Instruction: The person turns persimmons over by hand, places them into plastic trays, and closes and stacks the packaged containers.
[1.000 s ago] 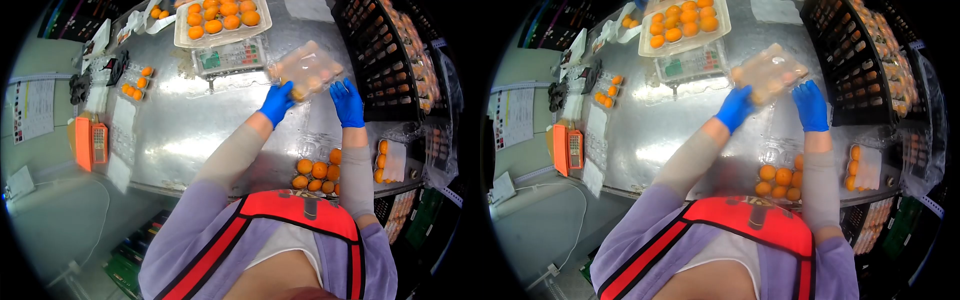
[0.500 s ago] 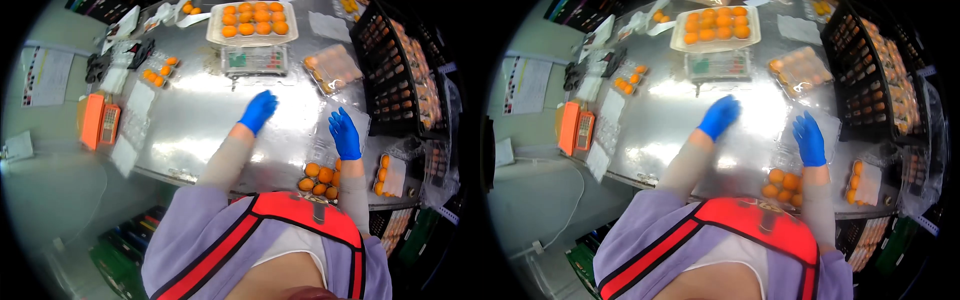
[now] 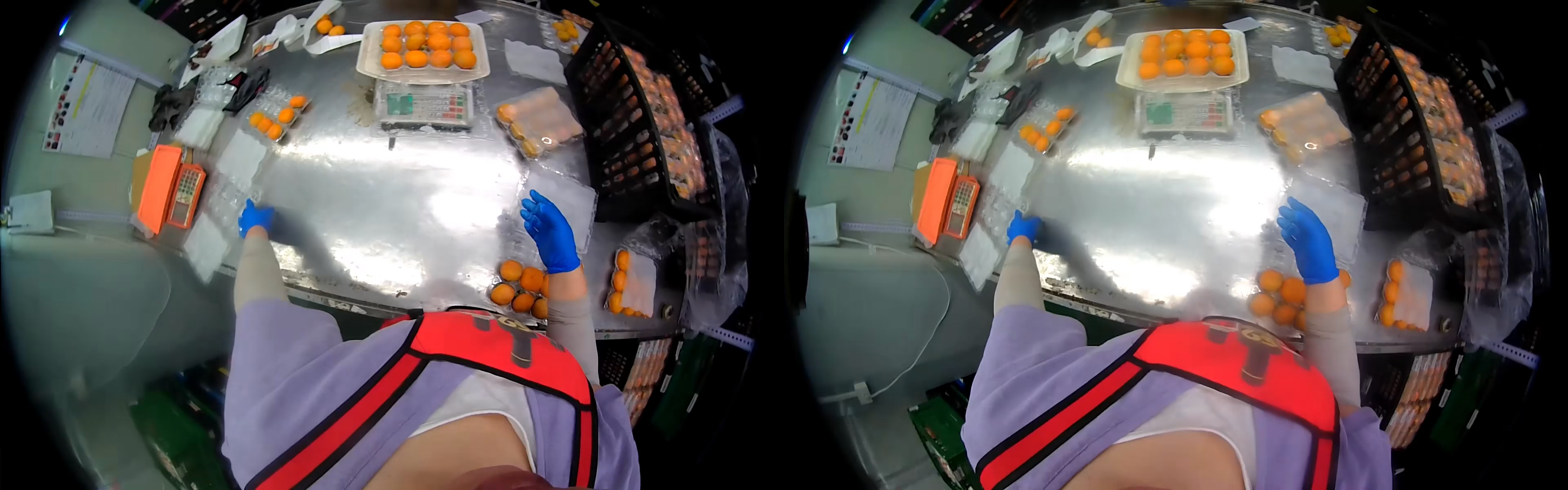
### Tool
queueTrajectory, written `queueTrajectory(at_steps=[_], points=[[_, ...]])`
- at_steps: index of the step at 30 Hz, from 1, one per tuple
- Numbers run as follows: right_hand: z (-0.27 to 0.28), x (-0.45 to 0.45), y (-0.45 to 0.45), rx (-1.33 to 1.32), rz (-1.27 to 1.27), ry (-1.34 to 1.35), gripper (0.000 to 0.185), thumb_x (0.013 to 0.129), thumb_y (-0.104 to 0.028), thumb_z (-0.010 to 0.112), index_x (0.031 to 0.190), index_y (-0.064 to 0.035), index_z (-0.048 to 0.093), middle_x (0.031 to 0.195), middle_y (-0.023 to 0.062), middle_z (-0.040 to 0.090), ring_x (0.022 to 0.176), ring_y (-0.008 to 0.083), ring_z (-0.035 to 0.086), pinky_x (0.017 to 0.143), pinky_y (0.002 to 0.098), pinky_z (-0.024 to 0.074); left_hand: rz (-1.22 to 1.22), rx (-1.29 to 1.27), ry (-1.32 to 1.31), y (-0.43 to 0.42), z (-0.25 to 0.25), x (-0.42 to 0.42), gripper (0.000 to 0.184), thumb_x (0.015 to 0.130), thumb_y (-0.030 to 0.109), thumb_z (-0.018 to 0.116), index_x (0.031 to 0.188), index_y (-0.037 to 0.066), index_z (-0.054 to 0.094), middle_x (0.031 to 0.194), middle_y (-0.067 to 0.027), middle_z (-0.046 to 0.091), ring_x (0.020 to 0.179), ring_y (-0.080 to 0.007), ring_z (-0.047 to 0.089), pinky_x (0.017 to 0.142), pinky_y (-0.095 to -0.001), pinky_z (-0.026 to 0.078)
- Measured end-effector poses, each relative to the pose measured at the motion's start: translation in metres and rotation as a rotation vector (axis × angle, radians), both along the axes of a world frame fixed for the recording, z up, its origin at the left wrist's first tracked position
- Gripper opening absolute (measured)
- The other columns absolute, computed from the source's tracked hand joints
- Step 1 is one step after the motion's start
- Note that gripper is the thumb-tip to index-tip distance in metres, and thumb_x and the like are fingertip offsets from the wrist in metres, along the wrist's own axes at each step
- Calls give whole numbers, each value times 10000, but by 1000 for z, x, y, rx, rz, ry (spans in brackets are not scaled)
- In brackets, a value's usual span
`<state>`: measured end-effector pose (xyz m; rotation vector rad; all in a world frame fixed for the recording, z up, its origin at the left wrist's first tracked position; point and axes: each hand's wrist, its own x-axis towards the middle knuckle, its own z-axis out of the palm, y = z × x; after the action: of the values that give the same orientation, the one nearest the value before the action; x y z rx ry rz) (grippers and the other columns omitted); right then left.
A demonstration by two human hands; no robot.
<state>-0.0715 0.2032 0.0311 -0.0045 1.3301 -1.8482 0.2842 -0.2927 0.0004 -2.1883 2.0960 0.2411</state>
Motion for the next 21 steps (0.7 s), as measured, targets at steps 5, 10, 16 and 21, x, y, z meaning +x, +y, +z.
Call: queueTrajectory(at_steps=[5,10,16,21], points=[[3,9,5,23,-20,-12,416,870,-231,535,1259,-90,497,1068,21,607,926,124,565,807,240,429,-230,19,-98,41,5,-20,491,728,397,560,1183,215,569,1201,-110,567,1125,-297,526,1002,-501,306],[-4,17,2,37,26,-5,437,877,-272,540,1272,-94,486,1102,19,607,938,116,573,808,244,428,-622,-61,-6,135,5,-64,345,733,307,569,1047,185,642,910,-133,650,899,-293,611,809,-439,461],[6,37,-14,65,100,18,413,877,-249,522,1264,-110,496,1108,14,606,958,118,571,834,255,413,-1149,-104,566,266,-30,-105,482,660,294,697,1079,75,601,866,-125,582,853,-299,544,745,-432,418],[-13,62,-19,157,109,55,432,862,-244,541,1283,-162,485,1186,8,558,1037,121,526,858,275,388,-1412,57,727,335,-28,-126,564,702,301,664,1205,83,531,948,-145,537,875,-319,524,774,-416,428]])
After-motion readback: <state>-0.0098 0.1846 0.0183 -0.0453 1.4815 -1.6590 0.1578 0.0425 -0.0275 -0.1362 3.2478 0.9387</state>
